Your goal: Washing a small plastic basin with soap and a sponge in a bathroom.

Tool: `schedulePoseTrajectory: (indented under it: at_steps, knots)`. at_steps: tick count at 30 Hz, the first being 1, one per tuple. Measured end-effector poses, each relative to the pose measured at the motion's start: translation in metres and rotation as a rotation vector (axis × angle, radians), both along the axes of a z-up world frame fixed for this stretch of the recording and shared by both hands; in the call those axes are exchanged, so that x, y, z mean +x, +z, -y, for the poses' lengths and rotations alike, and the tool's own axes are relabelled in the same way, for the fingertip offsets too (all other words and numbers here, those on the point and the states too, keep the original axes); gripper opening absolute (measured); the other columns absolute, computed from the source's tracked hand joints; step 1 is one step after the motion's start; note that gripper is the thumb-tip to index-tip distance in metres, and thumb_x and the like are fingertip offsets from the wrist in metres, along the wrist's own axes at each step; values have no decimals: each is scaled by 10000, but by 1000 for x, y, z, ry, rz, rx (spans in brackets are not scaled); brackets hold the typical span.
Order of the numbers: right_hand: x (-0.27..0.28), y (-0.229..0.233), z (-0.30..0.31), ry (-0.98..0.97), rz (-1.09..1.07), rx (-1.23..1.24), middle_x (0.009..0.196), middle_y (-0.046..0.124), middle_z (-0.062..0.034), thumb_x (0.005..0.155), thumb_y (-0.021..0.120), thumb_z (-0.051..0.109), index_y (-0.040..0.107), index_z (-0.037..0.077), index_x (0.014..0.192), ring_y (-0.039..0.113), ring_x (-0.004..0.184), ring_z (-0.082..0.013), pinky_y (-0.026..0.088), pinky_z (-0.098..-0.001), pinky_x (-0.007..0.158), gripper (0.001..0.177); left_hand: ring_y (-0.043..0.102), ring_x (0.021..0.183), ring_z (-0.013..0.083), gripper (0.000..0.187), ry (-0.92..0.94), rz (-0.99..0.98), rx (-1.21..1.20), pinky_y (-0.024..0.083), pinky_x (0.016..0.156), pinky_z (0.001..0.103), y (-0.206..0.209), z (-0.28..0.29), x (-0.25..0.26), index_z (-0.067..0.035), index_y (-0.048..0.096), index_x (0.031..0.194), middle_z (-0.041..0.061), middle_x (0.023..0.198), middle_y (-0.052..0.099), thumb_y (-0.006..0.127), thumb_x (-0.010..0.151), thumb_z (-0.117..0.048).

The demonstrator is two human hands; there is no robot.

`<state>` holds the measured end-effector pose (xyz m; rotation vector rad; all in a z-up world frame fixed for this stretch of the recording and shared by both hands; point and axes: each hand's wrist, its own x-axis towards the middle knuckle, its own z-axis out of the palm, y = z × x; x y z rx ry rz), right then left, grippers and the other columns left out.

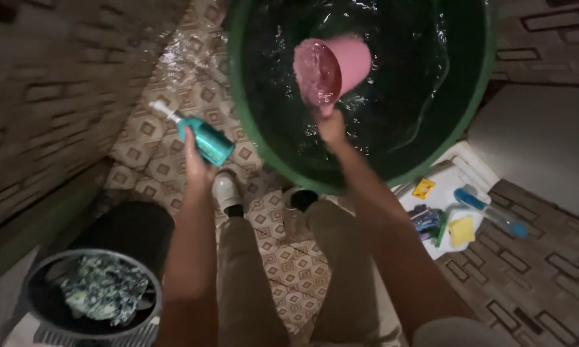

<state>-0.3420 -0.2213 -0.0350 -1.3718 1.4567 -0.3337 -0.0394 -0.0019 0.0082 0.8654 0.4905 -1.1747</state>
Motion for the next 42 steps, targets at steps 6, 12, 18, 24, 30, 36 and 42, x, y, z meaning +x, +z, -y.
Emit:
schedulePoseTrajectory:
  at_steps: [6, 12, 18, 24, 30, 36, 42]
  knots:
    - [23, 83, -12, 21, 214, 187, 593, 558, -51, 994, 677, 160, 630, 49, 762, 489, 444, -140, 375, -326, 407, 261, 685, 936, 308, 531, 6, 34, 41, 589, 861, 488, 37, 29, 13, -90, 613, 1207, 112, 1023, 674, 703, 937, -539]
    - [70, 147, -40, -180, 473, 518, 542, 383, 25, 998, 688, 199, 493, 105, 753, 356, 386, -111, 293, -293, 364, 327, 682, 905, 336, 555, 91, -232, -140, 610, 855, 508, 44, 58, 31, -69, 610, 1150, 147, 990, 660, 727, 873, -535]
    - [128, 191, -68, -185, 556, 480, 596, 377, 47, 987, 690, 198, 507, 116, 892, 355, 441, -79, 286, -270, 399, 222, 677, 926, 353, 519, 23, -308, -94, 593, 849, 478, 45, 80, 47, -100, 604, 1171, 153, 1012, 665, 750, 854, -484]
    - [198, 187, -91, -175, 600, 309, 614, 437, 36, 980, 707, 177, 515, 76, 906, 401, 450, -74, 311, -269, 393, 228, 674, 970, 322, 571, 36, -294, -60, 569, 870, 505, 31, 79, 53, -111, 647, 1147, 128, 1050, 695, 714, 810, -567]
    - [240, 161, -107, -116, 657, 197, 601, 470, 3, 1010, 693, 148, 557, 18, 891, 436, 424, -102, 346, -287, 363, 222, 662, 1030, 317, 515, 113, -383, -56, 536, 923, 524, 0, 67, 56, -140, 673, 1107, 106, 1081, 712, 573, 841, -569]
    - [261, 202, -114, -69, 537, 195, 589, 495, 13, 984, 656, 150, 565, 51, 931, 447, 402, -94, 359, -282, 339, 145, 641, 1030, 297, 459, 55, -344, 43, 487, 902, 545, 16, 57, 70, -206, 669, 1138, 59, 1123, 702, 533, 911, -581]
    - [244, 197, -118, -49, 485, 159, 596, 470, 30, 1007, 680, 152, 582, 53, 880, 409, 435, -89, 302, -282, 375, 188, 637, 977, 378, 525, 65, -456, -78, 505, 860, 532, -1, 44, 74, -124, 672, 1120, 140, 1093, 682, 560, 896, -585]
